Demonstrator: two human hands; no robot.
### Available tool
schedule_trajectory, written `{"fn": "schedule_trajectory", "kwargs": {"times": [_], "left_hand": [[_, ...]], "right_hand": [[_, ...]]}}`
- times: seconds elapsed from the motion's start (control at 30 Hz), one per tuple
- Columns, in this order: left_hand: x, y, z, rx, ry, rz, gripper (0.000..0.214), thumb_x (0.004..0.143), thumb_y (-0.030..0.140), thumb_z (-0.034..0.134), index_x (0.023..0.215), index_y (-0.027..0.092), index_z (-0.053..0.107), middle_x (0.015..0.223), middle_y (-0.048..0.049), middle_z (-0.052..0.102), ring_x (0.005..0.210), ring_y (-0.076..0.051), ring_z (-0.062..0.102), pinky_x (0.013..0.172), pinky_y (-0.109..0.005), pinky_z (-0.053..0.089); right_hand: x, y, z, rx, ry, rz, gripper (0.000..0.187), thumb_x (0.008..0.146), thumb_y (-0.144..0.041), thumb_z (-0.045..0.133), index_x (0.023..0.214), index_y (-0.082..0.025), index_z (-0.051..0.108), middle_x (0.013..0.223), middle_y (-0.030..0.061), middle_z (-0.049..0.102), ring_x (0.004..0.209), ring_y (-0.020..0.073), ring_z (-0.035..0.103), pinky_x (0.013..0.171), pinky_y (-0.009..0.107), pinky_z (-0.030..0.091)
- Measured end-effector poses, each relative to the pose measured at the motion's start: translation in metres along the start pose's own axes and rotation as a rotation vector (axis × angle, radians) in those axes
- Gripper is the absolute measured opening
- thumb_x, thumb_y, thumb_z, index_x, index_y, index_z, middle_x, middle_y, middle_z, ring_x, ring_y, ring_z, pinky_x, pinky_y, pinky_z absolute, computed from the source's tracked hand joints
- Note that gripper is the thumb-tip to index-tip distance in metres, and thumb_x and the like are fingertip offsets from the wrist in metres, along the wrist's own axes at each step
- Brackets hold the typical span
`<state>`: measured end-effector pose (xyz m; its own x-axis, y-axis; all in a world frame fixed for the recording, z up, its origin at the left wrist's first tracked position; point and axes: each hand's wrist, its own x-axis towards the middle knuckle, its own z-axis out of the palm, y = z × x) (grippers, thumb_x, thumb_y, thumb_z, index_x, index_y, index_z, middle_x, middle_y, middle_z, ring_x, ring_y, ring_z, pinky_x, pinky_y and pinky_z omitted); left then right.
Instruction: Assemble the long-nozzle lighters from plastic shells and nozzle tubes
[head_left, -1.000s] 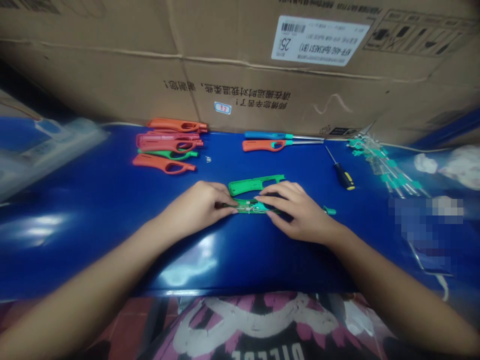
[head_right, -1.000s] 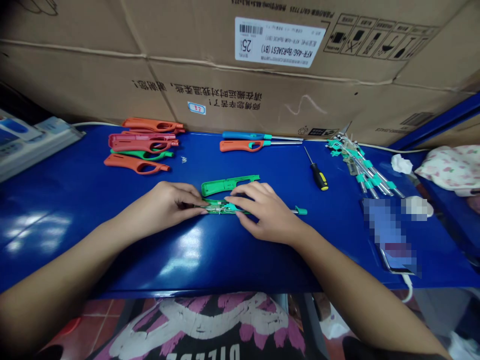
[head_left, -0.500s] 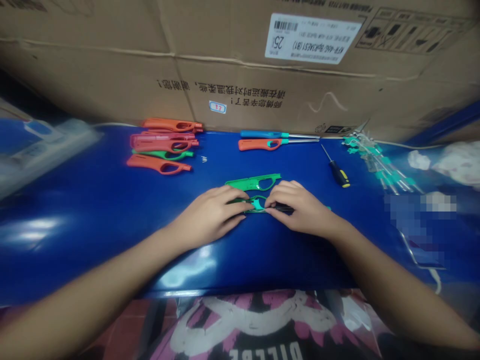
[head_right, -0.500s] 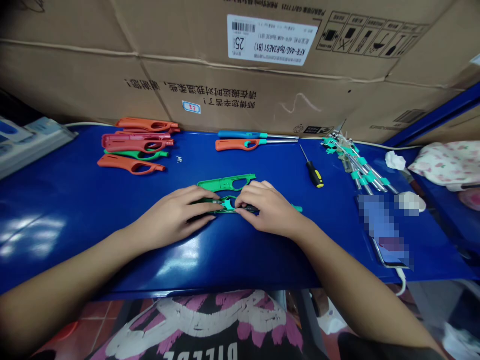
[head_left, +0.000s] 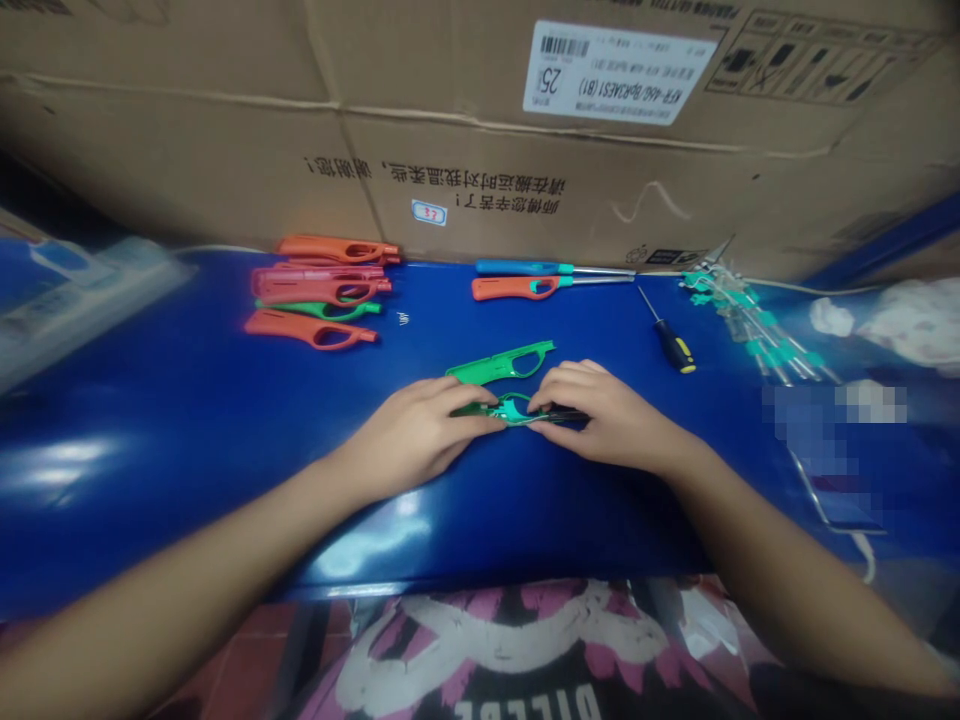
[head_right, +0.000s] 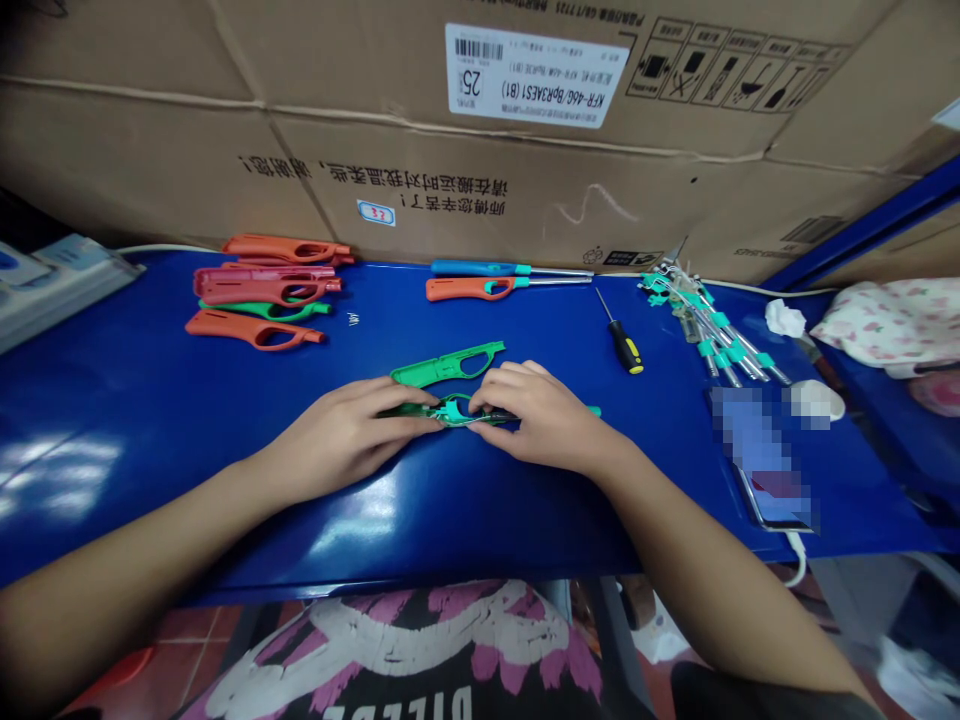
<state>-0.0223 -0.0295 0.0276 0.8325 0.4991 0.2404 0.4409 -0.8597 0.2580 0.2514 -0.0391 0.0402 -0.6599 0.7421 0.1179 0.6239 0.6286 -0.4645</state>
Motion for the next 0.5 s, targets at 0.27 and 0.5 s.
{"fn": "schedule_trajectory", "kwargs": {"times": [0.27, 0.5], "left_hand": [[0.0014, -0.0001, 0.0013, 0.012, -0.017, 0.008, 0.032, 0.101, 0.020, 0.051, 0.126, 0.028, 0.068, 0.128, -0.0072, 0.067, 0.110, -0.025, 0.062, 0.088, -0.040, 0.052], [0.0014, 0.0001, 0.0020, 0.001, -0.002, 0.008, 0.032, 0.101, 0.020, 0.051, 0.127, 0.029, 0.066, 0.128, -0.0056, 0.067, 0.110, -0.025, 0.062, 0.088, -0.039, 0.050]], "right_hand": [[0.0001, -0.0016, 0.0082, -0.015, 0.011, 0.017, 0.013, 0.097, -0.033, 0.062, 0.094, -0.022, 0.068, 0.096, 0.0021, 0.068, 0.093, 0.0175, 0.060, 0.084, 0.033, 0.036], [0.0006, -0.0014, 0.0076, 0.035, 0.003, 0.050, 0.013, 0.098, -0.029, 0.059, 0.095, -0.023, 0.070, 0.096, 0.0019, 0.067, 0.094, 0.0174, 0.060, 0.087, 0.035, 0.037]]}}
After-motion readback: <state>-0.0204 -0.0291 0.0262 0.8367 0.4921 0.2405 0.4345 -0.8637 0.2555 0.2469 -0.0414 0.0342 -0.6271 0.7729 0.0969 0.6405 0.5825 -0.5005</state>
